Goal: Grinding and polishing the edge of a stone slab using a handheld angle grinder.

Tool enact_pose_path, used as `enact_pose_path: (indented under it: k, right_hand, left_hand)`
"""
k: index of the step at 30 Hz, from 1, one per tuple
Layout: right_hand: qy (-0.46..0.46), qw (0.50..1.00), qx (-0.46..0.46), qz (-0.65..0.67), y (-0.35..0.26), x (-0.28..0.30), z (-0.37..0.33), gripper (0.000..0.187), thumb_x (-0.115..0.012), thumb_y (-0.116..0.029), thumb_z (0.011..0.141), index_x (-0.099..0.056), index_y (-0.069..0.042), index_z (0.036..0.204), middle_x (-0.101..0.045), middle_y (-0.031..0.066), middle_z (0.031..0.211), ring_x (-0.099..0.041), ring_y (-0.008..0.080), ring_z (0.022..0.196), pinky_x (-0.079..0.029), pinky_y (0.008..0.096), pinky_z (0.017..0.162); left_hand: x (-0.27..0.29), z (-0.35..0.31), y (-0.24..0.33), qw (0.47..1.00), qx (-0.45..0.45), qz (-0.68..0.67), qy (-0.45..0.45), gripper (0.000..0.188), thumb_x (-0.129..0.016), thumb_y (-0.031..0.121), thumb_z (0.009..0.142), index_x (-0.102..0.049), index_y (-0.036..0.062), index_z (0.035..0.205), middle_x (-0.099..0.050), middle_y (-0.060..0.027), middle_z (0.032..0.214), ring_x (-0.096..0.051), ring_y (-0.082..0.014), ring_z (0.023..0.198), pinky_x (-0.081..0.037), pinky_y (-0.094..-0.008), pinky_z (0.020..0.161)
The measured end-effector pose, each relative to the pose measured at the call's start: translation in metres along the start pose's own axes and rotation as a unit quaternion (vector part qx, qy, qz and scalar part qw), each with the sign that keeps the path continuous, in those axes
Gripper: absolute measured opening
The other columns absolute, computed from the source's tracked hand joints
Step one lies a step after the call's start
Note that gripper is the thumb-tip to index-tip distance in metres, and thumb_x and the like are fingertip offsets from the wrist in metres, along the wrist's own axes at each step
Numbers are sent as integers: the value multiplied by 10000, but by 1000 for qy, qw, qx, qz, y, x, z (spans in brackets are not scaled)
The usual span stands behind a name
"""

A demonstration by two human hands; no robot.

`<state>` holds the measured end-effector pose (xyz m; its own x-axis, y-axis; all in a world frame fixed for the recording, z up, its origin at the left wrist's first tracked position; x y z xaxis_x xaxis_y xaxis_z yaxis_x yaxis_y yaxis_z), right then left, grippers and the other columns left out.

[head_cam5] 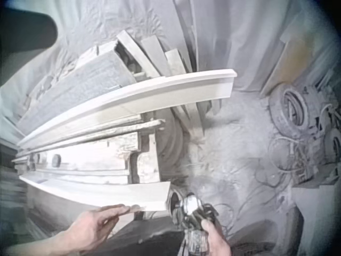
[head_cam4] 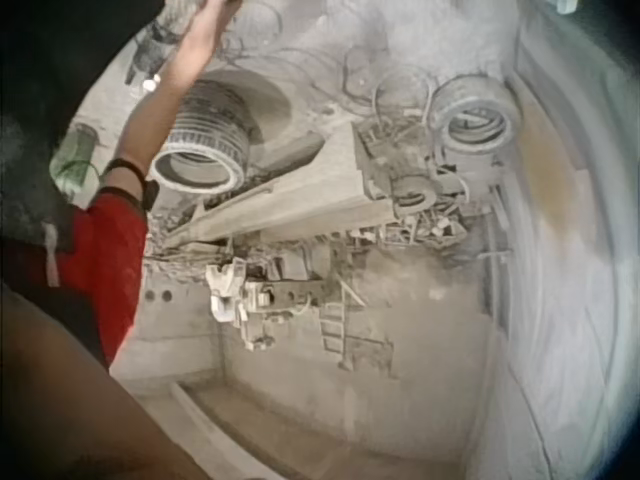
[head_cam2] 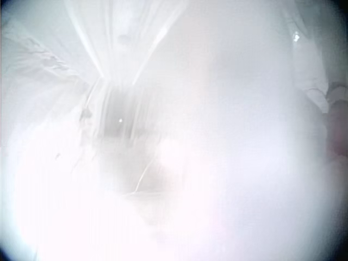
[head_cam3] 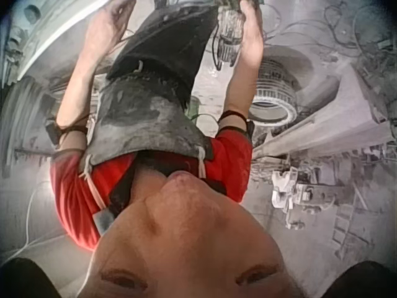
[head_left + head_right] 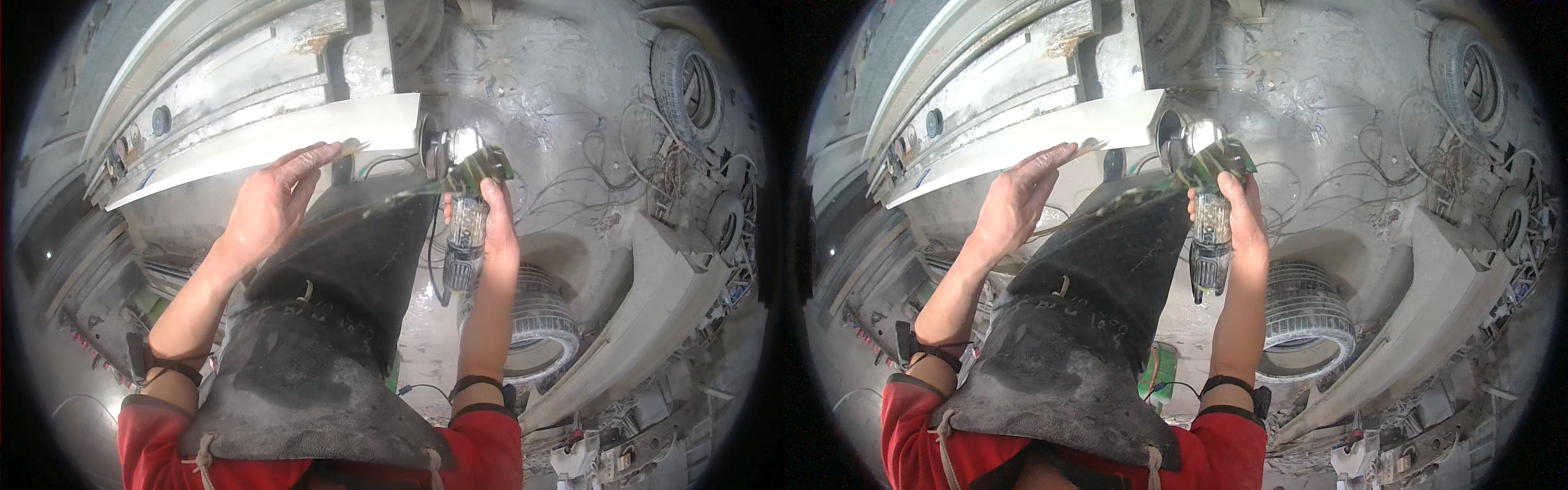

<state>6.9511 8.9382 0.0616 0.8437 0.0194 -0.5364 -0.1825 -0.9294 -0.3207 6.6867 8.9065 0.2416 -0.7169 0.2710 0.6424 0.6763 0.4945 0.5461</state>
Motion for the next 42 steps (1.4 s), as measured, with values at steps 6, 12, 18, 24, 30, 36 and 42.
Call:
enact_pose_path:
  k: [6,12,18,24,30,36,42]
  right_hand:
    - [-19,993,102,-51,-14,-34,-29,559,-719,-250,849,-472,1,1283,-644,174,1018,-693,235,820,-601,332,606]
    - [115,803,390,-436,-16,-125,-90,944,-879,-133,680,-325,-9,1433,-586,196,1196,-644,267,1018,-548,387,883]
    - [122,808,382,-431,-5,-134,-86,951,-895,-160,654,-356,-11,1423,-656,205,1126,-660,277,1053,-554,389,876]
    - [14,991,117,-56,-17,-35,-36,679,-757,-216,821,-418,3,1368,-651,185,1083,-692,263,867,-601,332,648]
    - [-7,1000,22,5,0,-8,-11,497,-669,-361,888,-556,27,1177,-689,165,836,-686,213,623,-581,319,531]
    - [91,982,125,-112,-22,-41,-83,499,-695,-191,858,-508,43,1256,-675,157,943,-689,214,720,-583,315,608]
    - [129,961,140,-201,-40,-70,-132,684,-715,-96,786,-399,5,1384,-591,137,1173,-633,197,987,-562,340,806]
  left_hand:
    - [5,-4,-4,1000,-5,-3,3,331,-507,23,977,-600,34,1295,-632,-186,1276,-604,-309,1202,-470,-368,1012]
    - [16,-13,-18,998,-4,-47,37,330,-523,37,963,-633,91,1270,-640,-163,1255,-616,-333,1160,-506,-384,961]
    - [14,-12,-23,998,46,-50,-1,334,-510,29,981,-598,32,1303,-635,-178,1280,-599,-284,1216,-456,-353,1024]
    - [2,-8,-9,999,13,-35,-16,336,-510,19,976,-598,27,1300,-628,-180,1288,-597,-293,1219,-463,-358,1020]
    - [0,-5,2,999,-14,-26,-17,337,-502,35,988,-590,38,1313,-625,-184,1292,-604,-292,1211,-461,-353,1012]
    - [2,-34,-15,977,87,-164,-107,410,-463,76,1026,-490,93,1434,-691,-94,1085,-643,-154,906,-492,-296,866]
    - [4,-63,-28,955,78,-248,-145,453,-422,53,1032,-425,119,1480,-670,-58,994,-590,-105,741,-492,-276,772]
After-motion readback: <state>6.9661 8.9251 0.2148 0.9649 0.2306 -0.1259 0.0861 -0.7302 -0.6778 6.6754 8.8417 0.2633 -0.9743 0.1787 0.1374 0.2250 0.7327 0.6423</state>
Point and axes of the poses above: each hand's wrist, its own z-axis towards the middle knuckle, its own x-axis out of the back of the hand, y = z × x, the point moved 9 cm from there along z, towards the middle knuckle
